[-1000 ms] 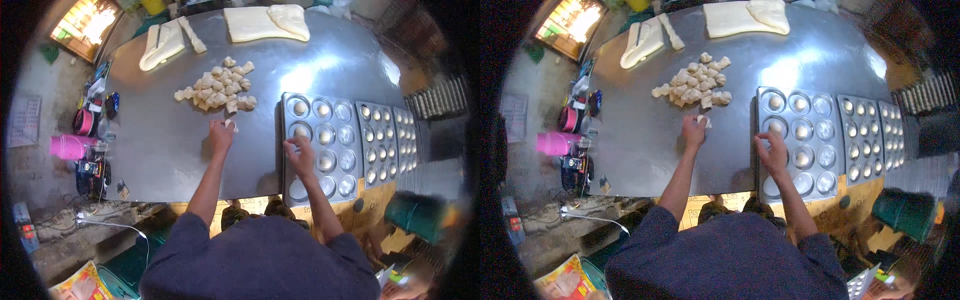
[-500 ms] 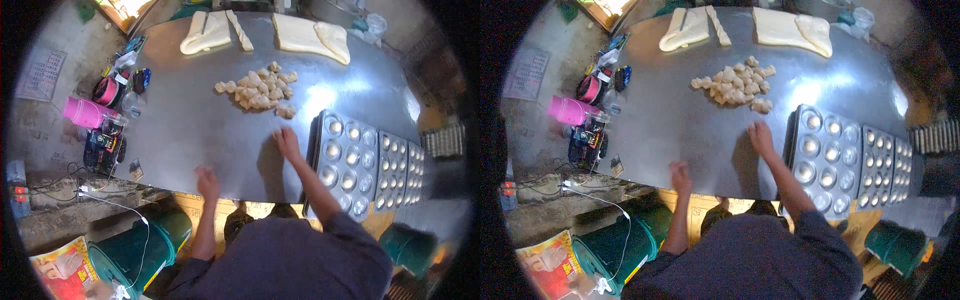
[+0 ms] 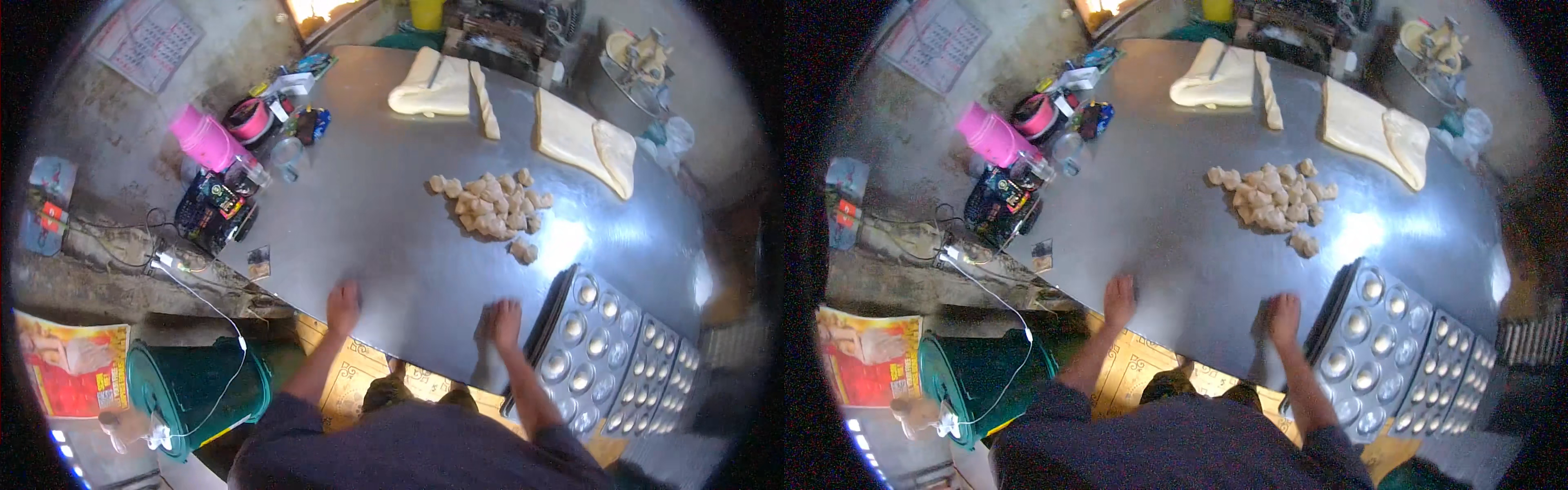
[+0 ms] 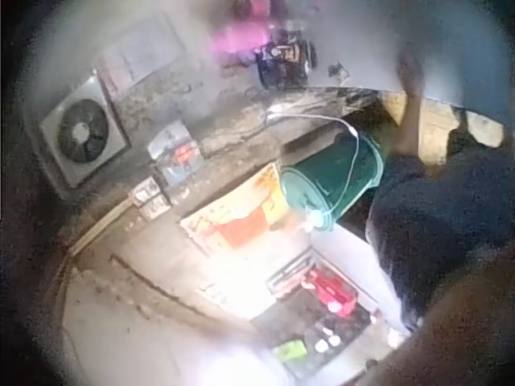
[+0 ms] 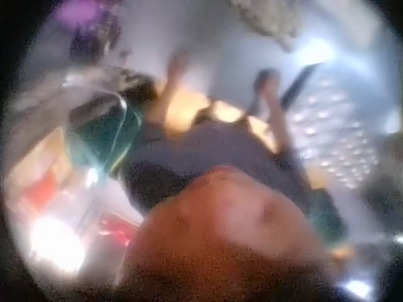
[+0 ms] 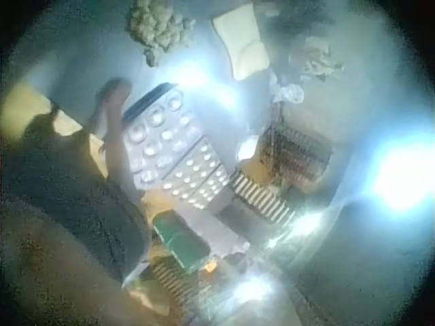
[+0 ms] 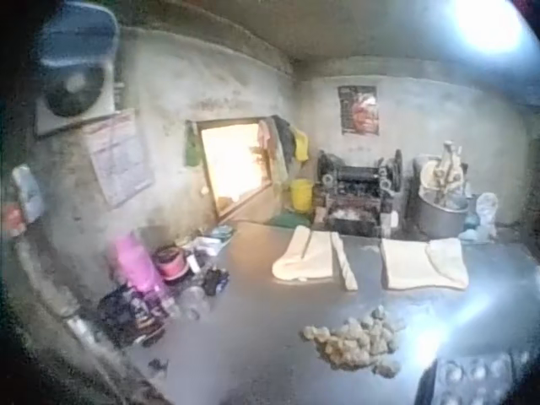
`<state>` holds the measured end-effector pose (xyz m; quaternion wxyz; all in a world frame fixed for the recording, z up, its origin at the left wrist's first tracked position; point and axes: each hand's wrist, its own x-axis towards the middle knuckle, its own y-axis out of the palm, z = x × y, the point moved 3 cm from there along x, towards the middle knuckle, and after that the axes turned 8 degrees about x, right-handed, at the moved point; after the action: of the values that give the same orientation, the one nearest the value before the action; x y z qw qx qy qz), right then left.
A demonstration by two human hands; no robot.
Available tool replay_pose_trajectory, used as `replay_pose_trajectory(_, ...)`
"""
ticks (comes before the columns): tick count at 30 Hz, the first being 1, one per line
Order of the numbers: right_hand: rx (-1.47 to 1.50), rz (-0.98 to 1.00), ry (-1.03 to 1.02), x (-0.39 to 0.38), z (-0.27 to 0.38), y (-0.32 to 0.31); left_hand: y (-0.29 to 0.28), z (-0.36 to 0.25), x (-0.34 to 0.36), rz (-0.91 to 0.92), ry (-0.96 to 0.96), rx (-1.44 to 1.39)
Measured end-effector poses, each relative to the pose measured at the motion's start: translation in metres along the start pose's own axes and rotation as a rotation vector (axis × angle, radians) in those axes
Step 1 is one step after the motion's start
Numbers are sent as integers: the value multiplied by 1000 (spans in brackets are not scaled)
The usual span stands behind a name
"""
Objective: Rolling dough into small portions and arranging them into circular baking trays.
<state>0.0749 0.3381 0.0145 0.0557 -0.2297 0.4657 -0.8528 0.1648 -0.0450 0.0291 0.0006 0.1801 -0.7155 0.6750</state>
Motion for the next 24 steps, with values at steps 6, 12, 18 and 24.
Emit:
replay_pose_trajectory(6, 70, 217, -294, 54, 81, 46, -16, -107, 37, 18, 446, -58)
replay_pose_trajectory(12, 41, 280, -257, 43, 9, 24, -7, -14, 37, 64, 93, -125)
replay_pose_trajectory(18, 73, 150, -183, -7, 77, 20, -19, -101, -16, 157, 336, -125)
replay_pose_trajectory(24, 128, 288, -284, 66, 56, 16, -1, -41, 39, 313, 221, -208)
